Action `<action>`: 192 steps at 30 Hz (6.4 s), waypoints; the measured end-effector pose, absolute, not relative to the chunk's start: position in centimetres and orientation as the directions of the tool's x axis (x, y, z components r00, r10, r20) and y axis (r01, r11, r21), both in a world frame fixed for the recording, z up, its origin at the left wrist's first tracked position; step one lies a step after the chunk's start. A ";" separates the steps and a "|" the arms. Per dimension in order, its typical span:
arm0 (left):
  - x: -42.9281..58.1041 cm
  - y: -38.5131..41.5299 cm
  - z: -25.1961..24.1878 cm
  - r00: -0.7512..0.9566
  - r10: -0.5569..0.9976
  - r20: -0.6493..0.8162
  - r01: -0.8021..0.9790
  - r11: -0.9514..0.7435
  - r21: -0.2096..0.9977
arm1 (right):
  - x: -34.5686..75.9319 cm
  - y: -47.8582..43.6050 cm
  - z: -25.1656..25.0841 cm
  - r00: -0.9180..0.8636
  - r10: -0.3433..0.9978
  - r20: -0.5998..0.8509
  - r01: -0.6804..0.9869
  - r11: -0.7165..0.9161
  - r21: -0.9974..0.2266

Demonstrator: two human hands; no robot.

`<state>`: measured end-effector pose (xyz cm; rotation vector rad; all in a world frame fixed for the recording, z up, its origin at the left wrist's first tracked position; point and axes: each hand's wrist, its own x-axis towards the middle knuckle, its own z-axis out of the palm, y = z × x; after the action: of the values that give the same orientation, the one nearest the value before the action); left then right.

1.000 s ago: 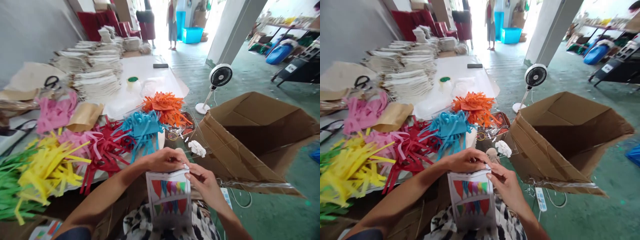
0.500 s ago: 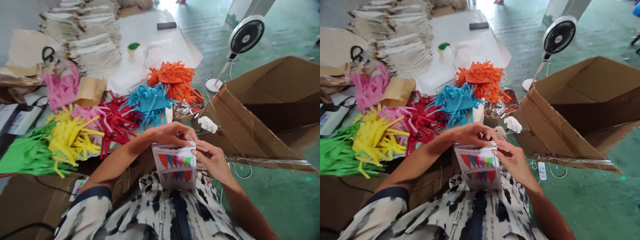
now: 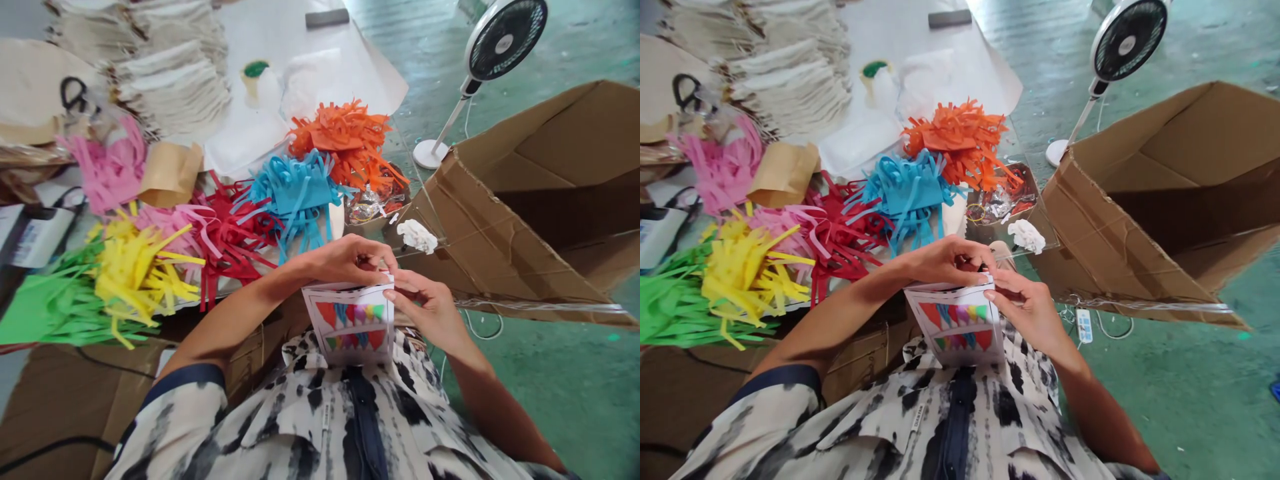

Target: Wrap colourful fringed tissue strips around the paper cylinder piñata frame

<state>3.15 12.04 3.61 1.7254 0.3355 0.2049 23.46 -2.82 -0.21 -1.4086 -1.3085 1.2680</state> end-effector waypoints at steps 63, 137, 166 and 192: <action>-1.1 7.1 4.5 0.849 0.508 0.147 0.220 -0.591 0.776 | 23.7 -2.5 -0.6 -0.017 0.999 0.038 0.106 0.039 -0.994; -0.3 5.1 -0.6 0.766 0.615 0.189 0.173 -0.479 0.860 | 23.5 -4.2 -3.8 -0.280 0.959 0.035 0.422 0.155 -0.893; 0.1 5.0 -1.2 0.790 0.574 0.217 0.214 -0.589 0.779 | 23.6 -4.7 -6.1 -0.119 0.991 0.059 0.288 0.091 -0.953; -0.3 5.8 -1.6 0.931 0.357 0.076 0.089 -0.424 0.901 | 24.2 -4.2 -6.6 -0.048 0.998 -0.048 0.141 -0.041 -0.989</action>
<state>-0.28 5.77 -1.56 1.9995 0.3208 0.3092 24.17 -4.24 -6.58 -1.3216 -1.3298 1.2106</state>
